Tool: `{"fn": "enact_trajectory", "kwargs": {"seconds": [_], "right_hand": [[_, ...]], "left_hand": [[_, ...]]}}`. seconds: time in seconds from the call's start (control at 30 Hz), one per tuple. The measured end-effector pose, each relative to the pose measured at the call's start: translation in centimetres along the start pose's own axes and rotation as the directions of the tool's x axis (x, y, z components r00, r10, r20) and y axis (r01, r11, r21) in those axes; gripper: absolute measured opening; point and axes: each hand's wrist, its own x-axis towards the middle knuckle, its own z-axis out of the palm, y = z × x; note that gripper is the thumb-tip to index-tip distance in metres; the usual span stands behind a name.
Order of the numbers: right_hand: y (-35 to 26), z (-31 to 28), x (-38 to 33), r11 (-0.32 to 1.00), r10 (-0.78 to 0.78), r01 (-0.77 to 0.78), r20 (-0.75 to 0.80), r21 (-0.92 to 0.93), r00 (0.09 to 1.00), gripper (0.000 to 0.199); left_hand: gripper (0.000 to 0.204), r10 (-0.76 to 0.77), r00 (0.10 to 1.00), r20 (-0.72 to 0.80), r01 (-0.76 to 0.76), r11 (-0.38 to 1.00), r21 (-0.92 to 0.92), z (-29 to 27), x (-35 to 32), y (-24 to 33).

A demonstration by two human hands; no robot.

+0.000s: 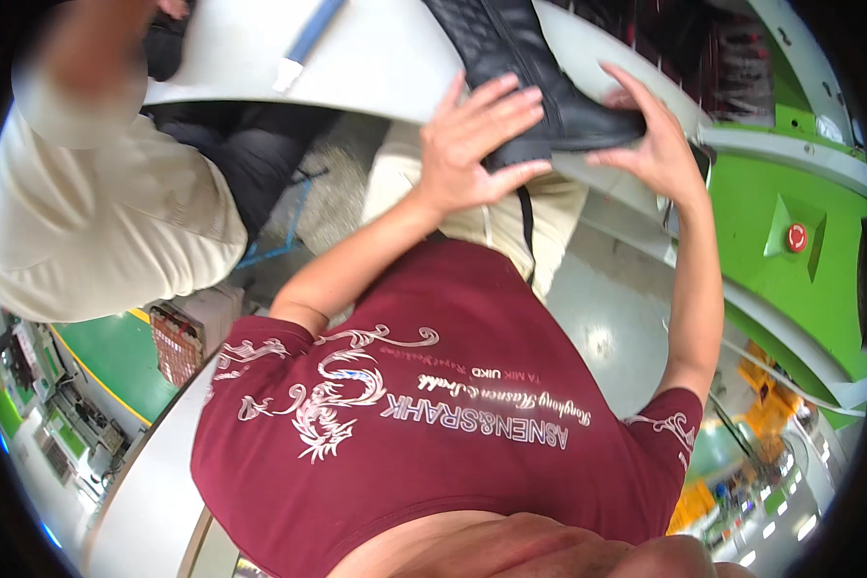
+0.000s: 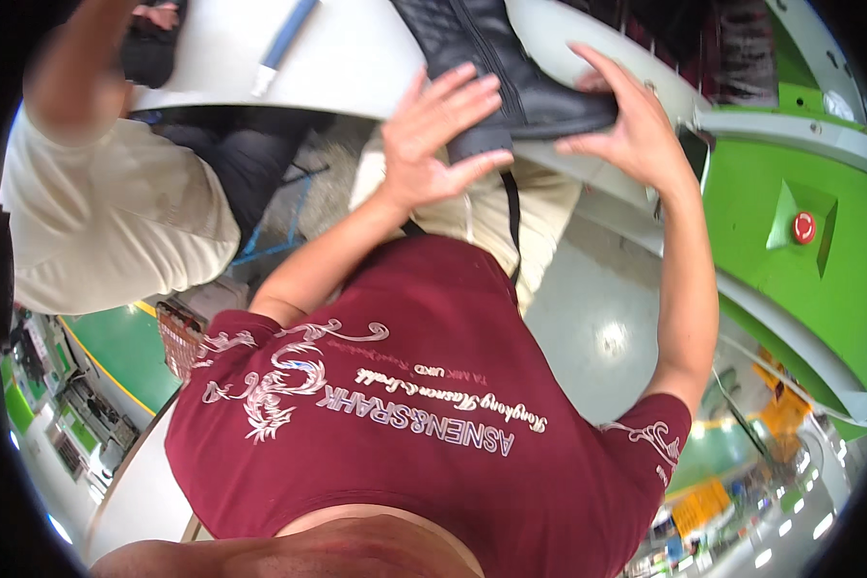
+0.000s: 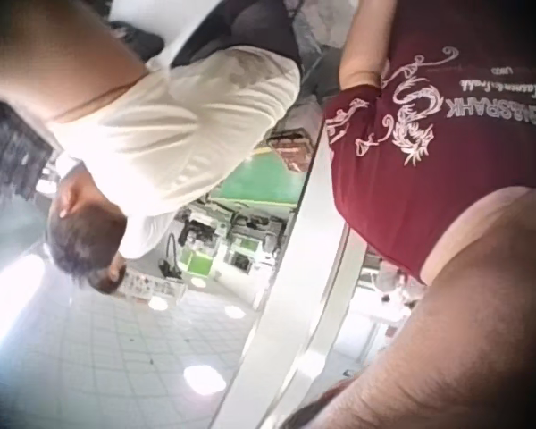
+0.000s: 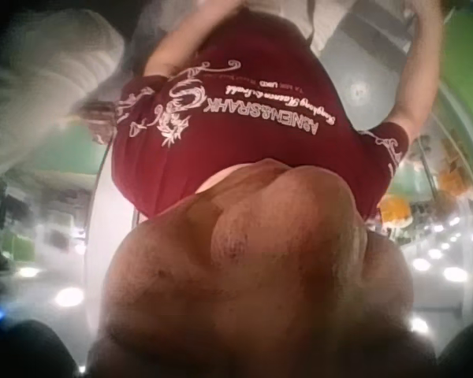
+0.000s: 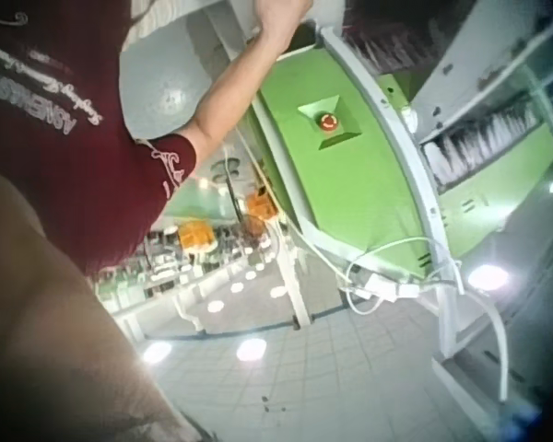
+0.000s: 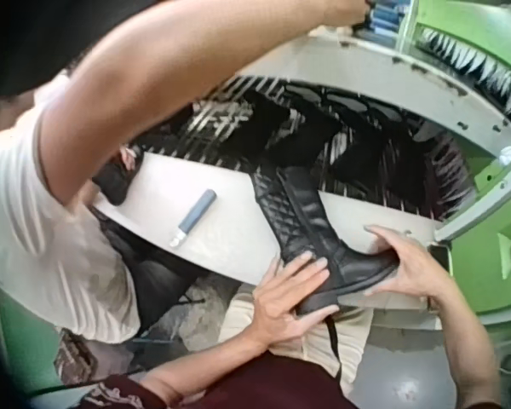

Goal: The recorder is inspecting and assembling black leather boots on a factory assembly line.

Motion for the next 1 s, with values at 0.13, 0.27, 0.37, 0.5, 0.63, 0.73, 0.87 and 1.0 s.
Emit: {"fn": "enact_trajectory", "kwargs": {"seconds": [0.13, 0.27, 0.37, 0.5, 0.63, 0.73, 0.87, 1.0], "right_hand": [[-7.0, -3.1, 0.2, 0.996, -0.079, 0.086, -0.232, 0.017, 0.97, 0.127], [-13.3, -2.6, 1.6, 0.905, -0.403, 0.425, -0.321, -0.001, 0.857, 0.101], [-12.9, -0.6, 1.8, 0.937, -0.346, 0.343, -0.319, -0.068, 0.882, 0.088], [-8.4, 2.5, -1.0, 0.965, -0.223, 0.158, -0.341, -0.209, 0.913, 0.065], [-6.3, 6.5, -1.4, 0.937, -0.328, 0.234, -0.416, -0.261, 0.848, 0.045], [-7.0, 7.4, -1.0, 0.918, -0.367, 0.234, -0.46, -0.321, 0.809, 0.038], [-7.2, 7.9, -1.2, 0.923, -0.338, 0.181, -0.491, -0.339, 0.803, 0.037], [-7.3, 7.8, -1.0, 0.94, -0.307, 0.187, -0.473, -0.284, 0.826, 0.032]], "left_hand": [[0.076, -0.025, 0.999, 0.033, 0.029, 0.993, -0.111, -2.0, 1.6, 1.1], [0.107, 0.079, 0.991, -0.11, -0.117, 0.906, -0.408, -2.0, 5.0, 4.1], [0.102, -0.028, 0.998, -0.055, 0.002, 0.91, -0.414, -2.1, 4.3, 2.9], [0.092, -0.174, 0.978, -0.115, 0.147, 0.967, -0.21, -3.2, 1.7, 0.3], [0.067, -0.106, 0.994, -0.01, 0.106, 0.989, 0.104, -4.5, 2.1, -0.5], [0.051, 0.154, 0.978, 0.139, -0.176, 0.97, 0.167, -4.8, 4.7, 0.7], [0.051, 0.153, 0.967, 0.204, -0.183, 0.973, 0.14, -3.9, 4.8, 0.6], [0.052, 0.152, 0.974, 0.169, -0.182, 0.967, 0.179, -3.6, 4.4, 1.1]]}}
